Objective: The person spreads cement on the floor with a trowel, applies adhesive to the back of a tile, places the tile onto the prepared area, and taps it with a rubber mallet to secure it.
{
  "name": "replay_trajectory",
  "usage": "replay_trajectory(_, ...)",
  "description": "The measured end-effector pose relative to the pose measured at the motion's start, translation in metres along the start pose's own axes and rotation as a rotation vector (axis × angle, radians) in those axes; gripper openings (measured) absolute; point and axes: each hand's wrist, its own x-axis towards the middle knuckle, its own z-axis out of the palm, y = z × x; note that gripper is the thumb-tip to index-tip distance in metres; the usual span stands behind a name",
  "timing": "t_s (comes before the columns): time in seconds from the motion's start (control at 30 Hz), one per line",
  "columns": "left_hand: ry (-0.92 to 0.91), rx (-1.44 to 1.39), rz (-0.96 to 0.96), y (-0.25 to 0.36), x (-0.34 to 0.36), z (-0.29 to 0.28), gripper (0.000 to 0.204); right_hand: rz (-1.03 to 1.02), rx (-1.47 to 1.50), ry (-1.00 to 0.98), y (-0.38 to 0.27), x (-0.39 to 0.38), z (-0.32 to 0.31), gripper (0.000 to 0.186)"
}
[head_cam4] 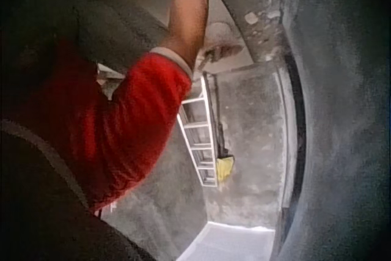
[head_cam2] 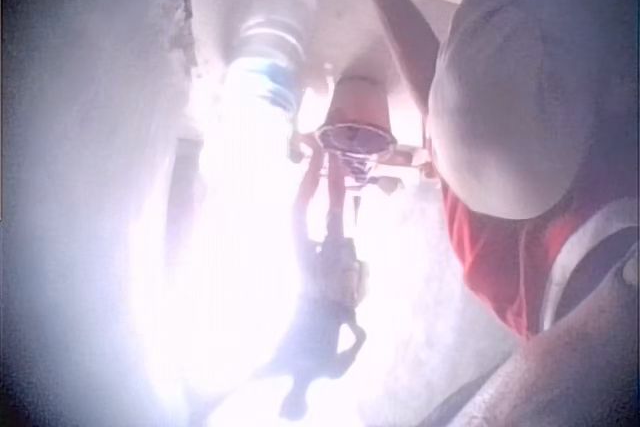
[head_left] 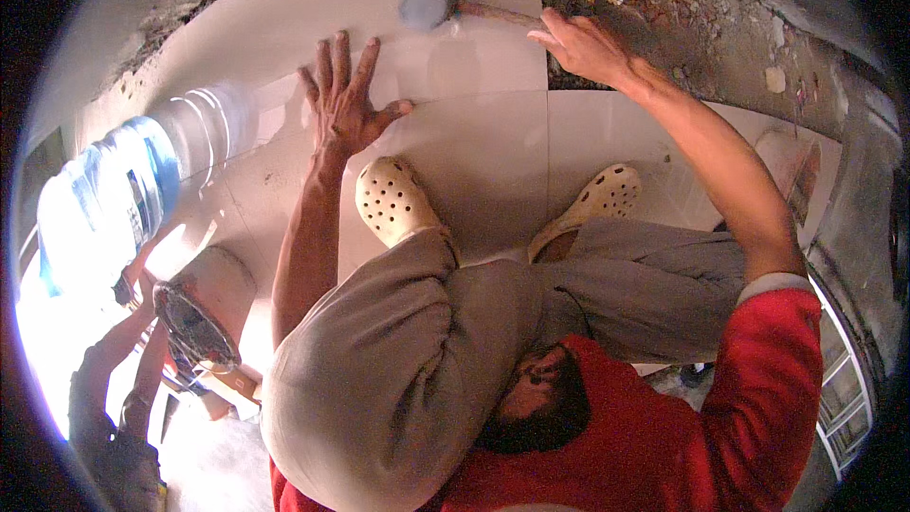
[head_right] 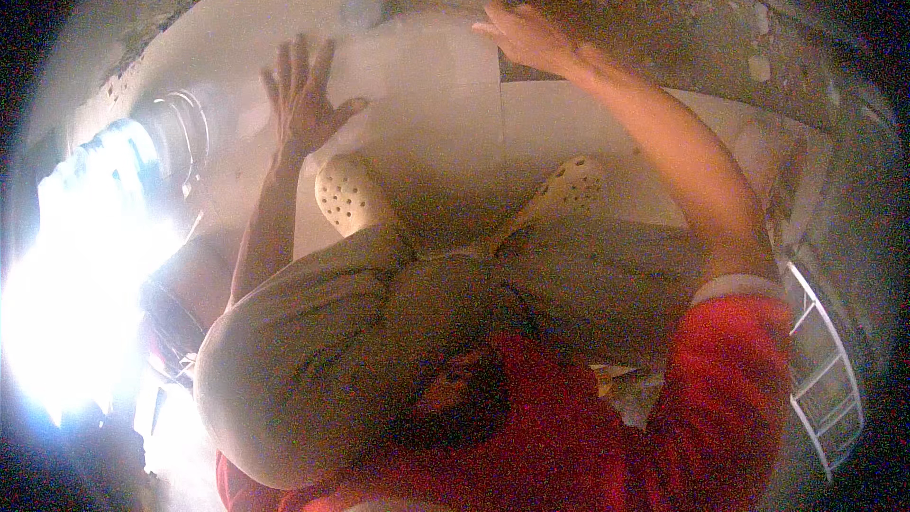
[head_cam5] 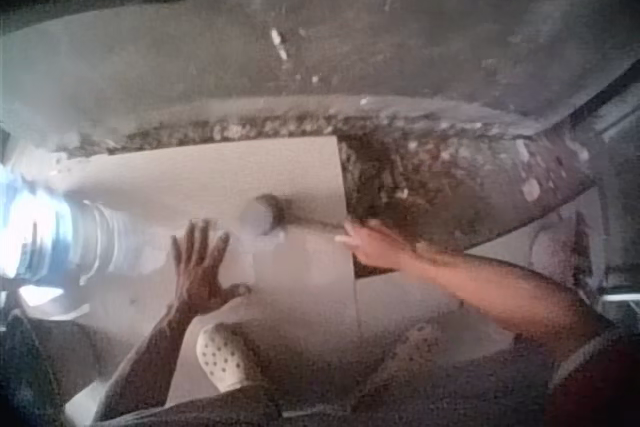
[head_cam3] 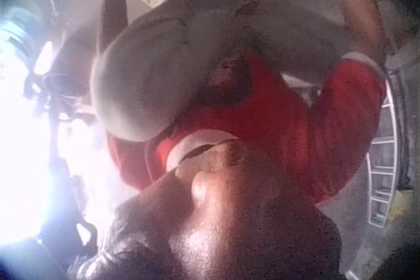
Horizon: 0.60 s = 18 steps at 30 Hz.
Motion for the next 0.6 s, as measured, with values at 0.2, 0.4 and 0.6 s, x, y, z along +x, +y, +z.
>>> replay_trajectory(0.2, 0.011, 0.019, -0.015, -0.001, 0.001, 0.001, 0.116, 0.023, 0.031, 0.066, -0.002, 0.002, 0.007, 0.035)
replay_trajectory(0.4, -0.016, 0.037, -0.049, 0.000, 0.002, -0.003, 0.117, 0.040, 0.072, 0.115, -0.011, 0.004, 0.007, 0.040)
replay_trajectory(0.6, 0.062, 0.011, -0.001, -0.015, 0.003, -0.002, 0.117, 0.156, 0.330, 0.167, -0.022, 0.002, 0.021, 0.041)
